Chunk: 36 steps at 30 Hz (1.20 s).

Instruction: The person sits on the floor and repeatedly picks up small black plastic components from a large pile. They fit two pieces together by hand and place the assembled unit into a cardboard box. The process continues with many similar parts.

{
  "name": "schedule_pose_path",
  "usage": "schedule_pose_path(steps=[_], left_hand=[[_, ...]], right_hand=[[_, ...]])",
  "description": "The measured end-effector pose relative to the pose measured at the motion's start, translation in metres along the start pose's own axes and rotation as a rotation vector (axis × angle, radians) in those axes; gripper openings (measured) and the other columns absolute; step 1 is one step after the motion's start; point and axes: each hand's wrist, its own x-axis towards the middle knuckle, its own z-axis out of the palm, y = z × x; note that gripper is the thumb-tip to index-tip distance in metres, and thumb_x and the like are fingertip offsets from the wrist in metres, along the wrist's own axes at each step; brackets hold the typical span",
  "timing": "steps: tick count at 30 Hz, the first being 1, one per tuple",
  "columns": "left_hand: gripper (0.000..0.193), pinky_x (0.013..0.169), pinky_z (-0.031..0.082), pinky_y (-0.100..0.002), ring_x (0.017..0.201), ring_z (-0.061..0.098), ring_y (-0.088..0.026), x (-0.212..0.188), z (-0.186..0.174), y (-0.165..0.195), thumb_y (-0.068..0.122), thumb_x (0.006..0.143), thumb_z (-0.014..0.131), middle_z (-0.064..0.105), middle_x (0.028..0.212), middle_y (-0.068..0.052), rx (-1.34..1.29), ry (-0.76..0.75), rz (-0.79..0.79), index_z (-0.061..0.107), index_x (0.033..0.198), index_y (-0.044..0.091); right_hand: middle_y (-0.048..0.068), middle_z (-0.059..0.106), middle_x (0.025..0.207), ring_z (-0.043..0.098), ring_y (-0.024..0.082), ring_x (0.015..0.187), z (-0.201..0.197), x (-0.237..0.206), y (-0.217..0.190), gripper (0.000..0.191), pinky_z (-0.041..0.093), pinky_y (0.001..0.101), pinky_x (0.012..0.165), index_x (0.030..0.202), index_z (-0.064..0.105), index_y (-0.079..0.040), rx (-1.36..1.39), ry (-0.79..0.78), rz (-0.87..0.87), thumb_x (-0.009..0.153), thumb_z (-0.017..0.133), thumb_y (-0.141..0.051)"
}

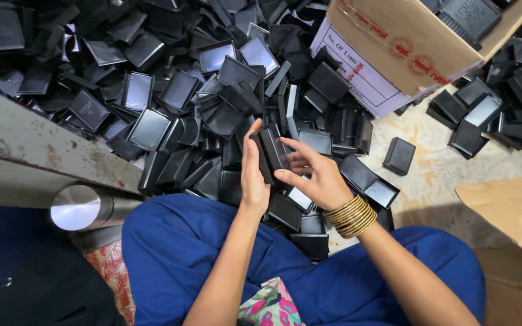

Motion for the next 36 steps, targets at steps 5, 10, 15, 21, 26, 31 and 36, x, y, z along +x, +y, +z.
schedule_pose_path(steps=[5, 10, 15, 21, 26, 31, 36], left_hand=[[0.057, 0.101, 0.047, -0.030, 0.114, 0.057, -0.014, -0.001, 0.001, 0.003, 0.043, 0.112, 0.033, 0.056, 0.130, -0.007, 0.074, 0.026, 0.012, 0.040, 0.156, 0.008], [0.058, 0.106, 0.045, -0.029, 0.120, 0.055, -0.015, -0.003, 0.001, 0.000, 0.043, 0.113, 0.034, 0.053, 0.140, -0.008, 0.180, 0.009, 0.056, 0.041, 0.156, 0.005], [0.060, 0.109, 0.043, -0.032, 0.126, 0.055, -0.018, -0.006, 0.002, 0.000, 0.043, 0.109, 0.040, 0.054, 0.141, -0.008, -0.044, -0.033, 0.037, 0.039, 0.155, 0.005], [0.041, 0.091, 0.049, -0.031, 0.100, 0.061, -0.016, 0.001, -0.013, 0.011, 0.036, 0.111, 0.040, 0.063, 0.109, -0.010, 0.468, 0.141, 0.380, 0.061, 0.112, 0.001], [0.064, 0.055, 0.038, -0.032, 0.053, 0.049, -0.014, 0.003, -0.026, 0.013, 0.038, 0.110, 0.047, 0.050, 0.057, -0.005, 0.827, 0.461, 0.368, 0.051, 0.058, -0.001], [0.068, 0.048, 0.034, -0.027, 0.045, 0.041, -0.012, 0.011, -0.031, 0.014, 0.049, 0.113, 0.040, 0.041, 0.053, 0.001, 0.512, 0.600, 0.339, 0.043, 0.061, 0.004], [0.069, 0.074, 0.036, -0.025, 0.073, 0.044, -0.011, 0.014, -0.028, 0.007, 0.067, 0.110, 0.023, 0.052, 0.083, -0.002, 0.527, 0.374, 0.351, 0.050, 0.123, 0.005]], right_hand=[[0.011, 0.075, 0.112, 0.076, 0.018, 0.099, 0.006, -0.003, -0.011, 0.072, 0.060, 0.0326, 0.090, 0.146, 0.054, -0.016, -0.066, 0.026, -0.041, 0.081, 0.084, -0.028], [0.011, 0.073, 0.112, 0.076, 0.019, 0.102, 0.014, -0.006, -0.002, 0.074, 0.060, 0.0330, 0.092, 0.147, 0.051, -0.012, -0.120, 0.044, -0.116, 0.083, 0.084, -0.029], [0.009, 0.065, 0.117, 0.069, 0.017, 0.106, 0.019, 0.000, 0.010, 0.075, 0.056, 0.0311, 0.089, 0.143, 0.040, -0.010, 0.218, -0.020, -0.034, 0.083, 0.082, -0.025], [0.007, 0.071, 0.108, 0.070, 0.016, 0.095, 0.010, -0.005, 0.011, 0.047, 0.057, 0.0308, 0.081, 0.125, 0.062, -0.008, -0.072, 0.100, -0.212, 0.084, 0.082, -0.018], [0.013, 0.068, 0.105, 0.069, 0.033, 0.095, 0.019, -0.013, -0.001, 0.042, 0.055, 0.0393, 0.083, 0.118, 0.065, -0.006, -0.287, 0.062, -0.580, 0.080, 0.082, -0.017], [0.015, 0.071, 0.094, 0.071, 0.035, 0.085, 0.034, -0.020, -0.001, 0.040, 0.056, 0.0429, 0.075, 0.120, 0.064, -0.006, -0.318, -0.068, -0.332, 0.086, 0.078, -0.020], [0.014, 0.072, 0.091, 0.072, 0.030, 0.083, -0.003, -0.002, 0.013, 0.034, 0.057, 0.0398, 0.074, 0.114, 0.067, -0.005, -0.299, -0.061, -0.308, 0.086, 0.078, -0.022]])
